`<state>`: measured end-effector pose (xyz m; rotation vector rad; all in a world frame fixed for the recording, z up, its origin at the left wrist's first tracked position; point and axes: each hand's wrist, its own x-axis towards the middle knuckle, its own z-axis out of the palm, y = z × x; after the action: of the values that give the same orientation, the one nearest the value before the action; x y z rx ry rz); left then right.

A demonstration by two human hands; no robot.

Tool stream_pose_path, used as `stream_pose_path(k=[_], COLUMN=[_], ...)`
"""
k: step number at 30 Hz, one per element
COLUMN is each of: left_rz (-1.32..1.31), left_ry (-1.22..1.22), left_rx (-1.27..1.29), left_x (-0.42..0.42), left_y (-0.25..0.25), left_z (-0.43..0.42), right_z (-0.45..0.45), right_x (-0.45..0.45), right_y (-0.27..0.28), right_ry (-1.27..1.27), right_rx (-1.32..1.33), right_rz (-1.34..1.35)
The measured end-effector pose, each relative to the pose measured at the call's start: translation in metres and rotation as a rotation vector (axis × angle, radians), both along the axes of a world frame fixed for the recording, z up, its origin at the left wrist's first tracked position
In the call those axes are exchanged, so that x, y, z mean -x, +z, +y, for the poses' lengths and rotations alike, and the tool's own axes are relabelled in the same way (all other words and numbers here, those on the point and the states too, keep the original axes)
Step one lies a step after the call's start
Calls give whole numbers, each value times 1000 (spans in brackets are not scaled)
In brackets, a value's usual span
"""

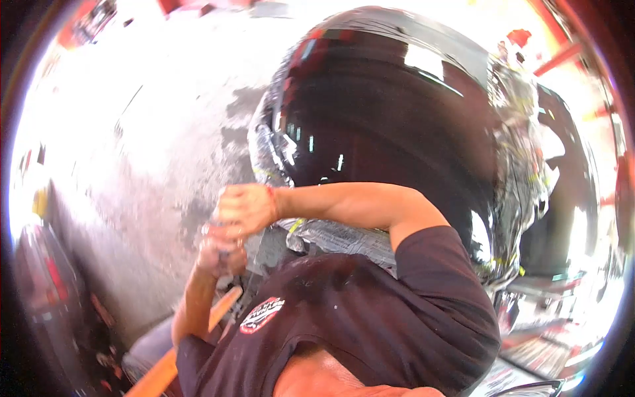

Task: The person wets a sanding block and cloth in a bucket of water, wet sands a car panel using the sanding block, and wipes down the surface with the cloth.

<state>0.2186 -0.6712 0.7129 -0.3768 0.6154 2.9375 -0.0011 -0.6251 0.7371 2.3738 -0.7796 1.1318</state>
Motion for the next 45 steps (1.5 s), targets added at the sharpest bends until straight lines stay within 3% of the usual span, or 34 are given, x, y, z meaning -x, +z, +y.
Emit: stream_pose_path(k=[4,6,8,10,11,12,14,18,20,22,24,26,28,29,30,32,34,36,38,39,40,42,43,45], left_rz=[127,-463,-527,-515,-610,-601,-751,-713,-851,-806,-782,-806,-559,-492,-425,-297,-375,-137,-204,-137,-70,-242,27,-49], left_ry=[-239,-189,-156,150,47,29,-68,45,246,192,130,77,105,180,259,494,366,472,299,300,293,19,265,373], left_rx=[188,578,648,1831,2001,2016,2294,2302,2226,2129,1884,1895,1766,1861,1955,1916,1649,1812,1505,1564,1619,1501,1684,1722], left_x=[16,24,20,14,8,9,6,22,44,51,51,64,79,82,86,107,124,132,136,139,141,143,145,143], left_y=[6,16,-34,-89,-109,-106,-101,-87,-70,-74,-100,-105,-93,-107,-121,-93,-49,-50,-31,-22,-13,9,-4,-14], left_z=[0,-1,-21,-41,-57,-60,-58,-42,-35,-44,-61,-47,-13,-7,-2,35,62,71,76,76,75,68,67,60], right_z=[-4,-12,-27,-35,-39,-45,-53,-60,-59,-47,-8,14,39,54,66,96,120,137,150,154,159,163,163,163], right_x=[-10,-11,-25,-40,-41,-45,-60,-63,-33,-20,-7,3,8,15,21,33,44,41,38,35,39,38,39,45], right_y=[2,-21,-48,-57,-61,-71,-94,-104,-111,-113,-120,-130,-130,-123,-124,-109,-98,-86,-70,-71,-72,-52,-43,-37], right_ry=[-66,-183,-255,-422,-412,-424,-515,-715,-489,-383,-339,-418,-553,-631,-654,-684,-598,-559,-523,-360,-336,-384,-419,-554], right_rx=[37,-133,-165,-733,-870,-867,-1003,-1190,-1359,-1423,-1271,-1262,-1298,-1329,-1287,-1193,-1191,-1075,-1075,-1001,-1015,-932,-883,-809], right_rz=[105,267,247,365,314,296,131,157,-135,-299,-882,-942,-905,-818,-895,-1015,-1142,-1294,-1463,-1683,-1687,-1721,-1719,-1657])
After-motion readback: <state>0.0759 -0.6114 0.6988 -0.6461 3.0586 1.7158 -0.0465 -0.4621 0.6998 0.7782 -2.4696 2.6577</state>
